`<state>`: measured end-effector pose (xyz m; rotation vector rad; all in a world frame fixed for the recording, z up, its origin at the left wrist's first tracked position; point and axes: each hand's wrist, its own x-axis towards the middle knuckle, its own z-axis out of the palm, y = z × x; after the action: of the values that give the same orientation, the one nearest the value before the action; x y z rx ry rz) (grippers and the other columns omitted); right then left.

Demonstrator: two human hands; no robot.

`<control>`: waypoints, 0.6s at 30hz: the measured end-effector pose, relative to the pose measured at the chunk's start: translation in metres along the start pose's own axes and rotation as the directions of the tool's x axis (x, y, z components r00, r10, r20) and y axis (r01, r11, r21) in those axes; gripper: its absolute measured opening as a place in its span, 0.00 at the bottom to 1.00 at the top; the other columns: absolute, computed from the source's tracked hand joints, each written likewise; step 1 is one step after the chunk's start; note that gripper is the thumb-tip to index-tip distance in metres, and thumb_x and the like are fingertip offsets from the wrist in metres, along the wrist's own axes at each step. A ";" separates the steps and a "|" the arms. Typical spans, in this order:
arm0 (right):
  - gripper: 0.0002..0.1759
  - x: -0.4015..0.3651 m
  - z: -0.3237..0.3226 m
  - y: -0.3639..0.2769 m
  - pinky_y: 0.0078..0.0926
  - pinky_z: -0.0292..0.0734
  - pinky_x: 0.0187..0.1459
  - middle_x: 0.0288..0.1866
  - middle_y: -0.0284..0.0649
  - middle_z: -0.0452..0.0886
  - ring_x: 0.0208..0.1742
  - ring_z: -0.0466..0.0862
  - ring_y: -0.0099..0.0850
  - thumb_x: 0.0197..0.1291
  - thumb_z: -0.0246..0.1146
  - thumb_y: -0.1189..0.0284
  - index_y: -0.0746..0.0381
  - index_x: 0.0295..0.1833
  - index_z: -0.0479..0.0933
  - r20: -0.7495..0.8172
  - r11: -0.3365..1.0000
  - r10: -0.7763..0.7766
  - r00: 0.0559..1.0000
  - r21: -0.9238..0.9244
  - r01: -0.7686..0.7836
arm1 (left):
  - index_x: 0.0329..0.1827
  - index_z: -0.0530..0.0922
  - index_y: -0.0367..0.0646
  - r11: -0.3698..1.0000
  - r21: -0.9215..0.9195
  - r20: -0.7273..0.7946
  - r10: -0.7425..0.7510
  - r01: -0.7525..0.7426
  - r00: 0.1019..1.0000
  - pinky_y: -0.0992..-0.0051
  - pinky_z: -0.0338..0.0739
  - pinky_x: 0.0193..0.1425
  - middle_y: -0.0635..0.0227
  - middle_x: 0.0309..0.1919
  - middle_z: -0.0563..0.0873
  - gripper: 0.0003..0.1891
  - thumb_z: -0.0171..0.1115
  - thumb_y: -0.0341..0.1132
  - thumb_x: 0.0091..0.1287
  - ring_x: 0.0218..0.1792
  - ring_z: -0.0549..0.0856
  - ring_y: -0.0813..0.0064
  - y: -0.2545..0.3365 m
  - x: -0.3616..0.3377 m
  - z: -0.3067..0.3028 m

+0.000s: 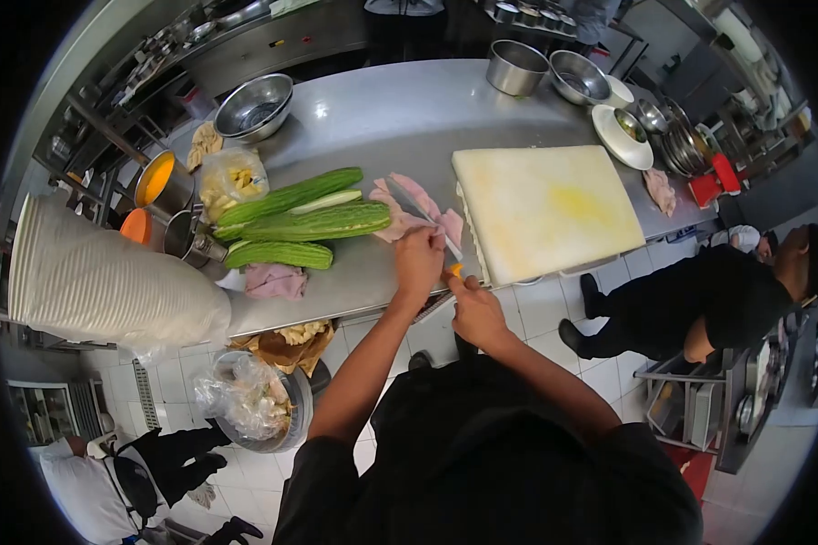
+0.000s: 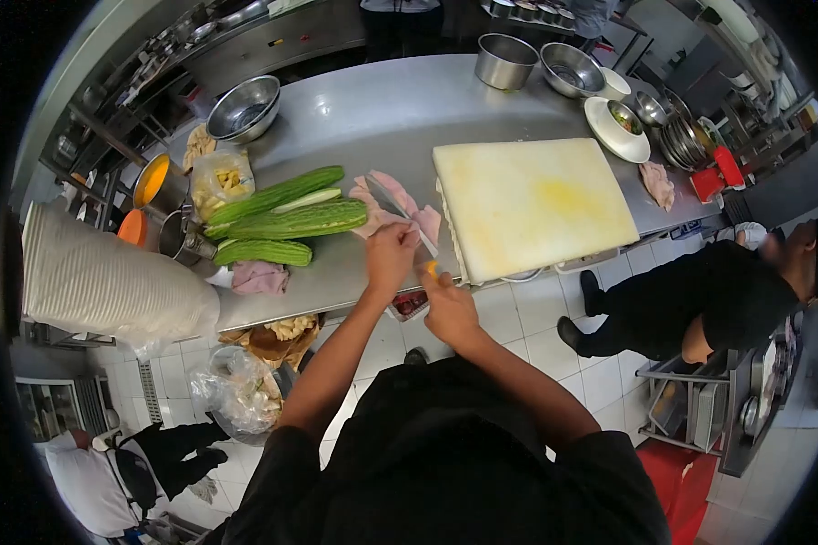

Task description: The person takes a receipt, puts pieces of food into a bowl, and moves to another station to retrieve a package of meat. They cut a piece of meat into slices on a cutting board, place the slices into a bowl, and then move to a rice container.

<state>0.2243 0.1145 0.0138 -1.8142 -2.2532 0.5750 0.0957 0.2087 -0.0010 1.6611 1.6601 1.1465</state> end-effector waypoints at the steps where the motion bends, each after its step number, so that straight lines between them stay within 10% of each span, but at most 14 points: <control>1: 0.41 -0.001 -0.002 0.000 0.48 0.79 0.43 0.44 0.53 0.75 0.40 0.81 0.53 0.51 0.62 0.81 0.56 0.74 0.62 -0.011 1.000 0.012 1.000 0.015 -0.012 | 0.37 0.86 0.37 0.997 0.051 -0.029 0.052 -0.051 0.998 0.61 0.80 0.46 0.54 0.36 0.87 0.08 0.67 0.31 0.57 0.37 0.86 0.54 -0.005 0.003 0.015; 12: 0.39 -0.164 -0.081 0.054 0.46 0.78 0.43 0.40 0.49 0.77 0.41 0.81 0.51 0.51 0.64 0.82 0.48 0.71 0.69 0.040 0.982 0.184 0.982 0.041 -0.186 | 0.40 0.86 0.40 0.993 -0.041 -0.018 0.109 -0.110 0.994 0.64 0.80 0.46 0.58 0.38 0.86 0.10 0.65 0.24 0.55 0.39 0.86 0.59 -0.035 0.011 0.023; 18: 0.41 -0.084 -0.065 0.029 0.46 0.76 0.45 0.41 0.52 0.78 0.43 0.80 0.55 0.51 0.64 0.83 0.50 0.73 0.67 -0.209 0.980 0.072 0.975 0.199 -0.030 | 0.51 0.84 0.40 0.987 -0.153 0.085 0.058 -0.045 0.995 0.69 0.81 0.45 0.58 0.40 0.86 0.16 0.64 0.23 0.57 0.38 0.86 0.62 -0.007 -0.033 -0.025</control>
<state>0.2944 0.0498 0.0684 -1.7499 -1.9430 0.5563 0.0748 0.1722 -0.0008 1.6433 1.4465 1.1749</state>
